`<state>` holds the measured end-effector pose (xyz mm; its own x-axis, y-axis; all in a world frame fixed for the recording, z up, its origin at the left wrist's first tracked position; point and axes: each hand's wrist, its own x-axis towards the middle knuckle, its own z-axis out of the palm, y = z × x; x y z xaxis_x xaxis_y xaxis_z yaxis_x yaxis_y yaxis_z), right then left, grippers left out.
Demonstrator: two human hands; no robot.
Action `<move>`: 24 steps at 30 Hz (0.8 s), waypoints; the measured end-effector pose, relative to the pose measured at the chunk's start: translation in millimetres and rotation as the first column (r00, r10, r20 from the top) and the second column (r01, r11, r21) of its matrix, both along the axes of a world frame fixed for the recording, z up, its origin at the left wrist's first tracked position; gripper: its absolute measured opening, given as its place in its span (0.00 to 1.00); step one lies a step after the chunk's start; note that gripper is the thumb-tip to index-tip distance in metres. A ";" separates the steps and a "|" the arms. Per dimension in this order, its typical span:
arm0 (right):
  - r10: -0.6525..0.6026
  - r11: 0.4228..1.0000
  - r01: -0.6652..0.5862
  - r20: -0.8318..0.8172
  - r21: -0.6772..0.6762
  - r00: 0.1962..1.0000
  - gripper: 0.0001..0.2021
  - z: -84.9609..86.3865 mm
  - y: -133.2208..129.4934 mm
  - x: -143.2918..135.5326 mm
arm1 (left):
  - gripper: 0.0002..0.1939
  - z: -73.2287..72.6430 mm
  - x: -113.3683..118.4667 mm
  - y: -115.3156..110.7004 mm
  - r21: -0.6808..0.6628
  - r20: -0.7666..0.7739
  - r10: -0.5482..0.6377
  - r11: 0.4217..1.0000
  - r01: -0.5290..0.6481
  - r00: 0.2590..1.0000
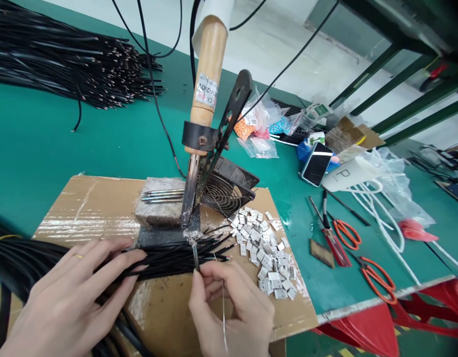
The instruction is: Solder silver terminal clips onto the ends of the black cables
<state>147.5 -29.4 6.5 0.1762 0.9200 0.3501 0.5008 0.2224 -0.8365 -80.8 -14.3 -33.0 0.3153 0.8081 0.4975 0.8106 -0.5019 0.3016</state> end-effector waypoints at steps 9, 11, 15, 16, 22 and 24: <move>-0.093 0.987 0.097 0.039 -0.126 0.995 0.03 13.9 9.5 44.2 | 0.16 0.5 -0.2 -0.1 0.006 0.022 -0.006 1.000 0.006 1.000; -0.408 0.888 0.431 0.155 -0.163 0.900 0.09 17.7 24.6 85.4 | 0.17 3.6 1.2 -0.6 -0.001 0.049 -0.010 1.000 0.010 0.999; -0.555 0.753 0.621 0.296 -0.219 0.778 0.06 12.0 74.1 171.1 | 0.16 11.4 3.4 -3.3 0.011 0.129 0.009 1.000 -0.011 0.992; -0.544 0.738 0.629 0.335 -0.244 0.769 0.06 9.0 86.2 187.0 | 0.15 12.9 3.1 -3.9 0.017 0.143 0.017 1.000 -0.019 0.990; -0.441 0.779 0.592 0.490 -0.208 0.752 0.13 3.9 105.6 214.4 | 0.18 11.7 -6.7 -15.7 -0.035 0.148 -0.043 0.998 0.049 0.988; -0.487 0.807 0.585 0.467 -0.083 0.738 0.18 10.6 91.3 206.7 | 0.19 3.1 -8.3 -30.1 -0.126 0.148 -0.086 0.987 0.105 0.985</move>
